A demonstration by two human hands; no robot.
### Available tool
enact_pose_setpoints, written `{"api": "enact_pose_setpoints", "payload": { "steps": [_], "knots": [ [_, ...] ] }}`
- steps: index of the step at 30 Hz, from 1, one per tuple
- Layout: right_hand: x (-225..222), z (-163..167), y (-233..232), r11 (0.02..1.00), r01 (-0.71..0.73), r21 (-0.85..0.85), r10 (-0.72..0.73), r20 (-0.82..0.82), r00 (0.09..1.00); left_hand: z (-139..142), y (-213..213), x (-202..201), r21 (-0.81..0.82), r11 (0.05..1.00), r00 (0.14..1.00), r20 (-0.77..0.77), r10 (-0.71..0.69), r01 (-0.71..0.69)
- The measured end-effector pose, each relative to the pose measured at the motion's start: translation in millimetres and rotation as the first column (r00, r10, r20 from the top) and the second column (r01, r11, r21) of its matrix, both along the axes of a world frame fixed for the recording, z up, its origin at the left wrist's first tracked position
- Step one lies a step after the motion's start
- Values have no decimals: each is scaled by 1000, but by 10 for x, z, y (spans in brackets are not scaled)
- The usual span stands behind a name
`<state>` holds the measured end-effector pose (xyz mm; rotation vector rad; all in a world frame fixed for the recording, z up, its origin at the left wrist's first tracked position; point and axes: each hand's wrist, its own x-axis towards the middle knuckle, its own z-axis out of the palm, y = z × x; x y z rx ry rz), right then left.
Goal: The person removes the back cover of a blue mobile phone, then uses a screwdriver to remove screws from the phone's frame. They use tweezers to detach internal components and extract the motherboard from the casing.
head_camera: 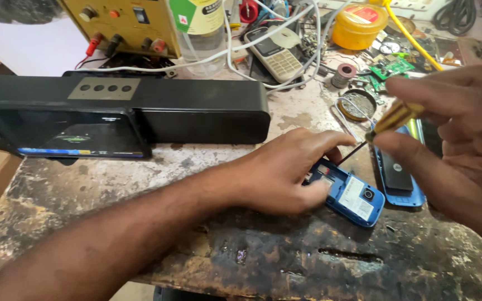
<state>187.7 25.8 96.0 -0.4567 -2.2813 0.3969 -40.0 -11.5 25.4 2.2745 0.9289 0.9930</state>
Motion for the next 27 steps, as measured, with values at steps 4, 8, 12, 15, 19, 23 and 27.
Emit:
{"api": "enact_pose_setpoints", "payload": {
  "steps": [4,8,12,15,19,23,27],
  "knots": [
    [27,11,-5,993,-74,-90,74,-11,997,6,-41,-52,65,997,999,-23,-42,43],
    [52,7,-7,995,-71,-66,74,45,996,36,-31,-17,-92,995,999,-43,26,-30],
    [69,15,-36,969,-120,-216,101,-98,990,95,-33,-45,-128,992,999,-37,9,-13],
    [80,37,-38,978,-95,-187,80,-90,993,121,-30,-31,-199,980,998,-70,5,-19],
    [104,51,13,989,-56,-140,46,-74,996,143,-23,-41,-117,993,996,-76,-43,34],
    [229,30,104,992,72,-106,-84,-111,990,161,-70,-74,-83,996,992,-125,13,-23],
    [473,-73,339,971,181,-155,-214,-234,949,184,-63,-81,-13,1000,994,-111,11,-13]
  ]
}}
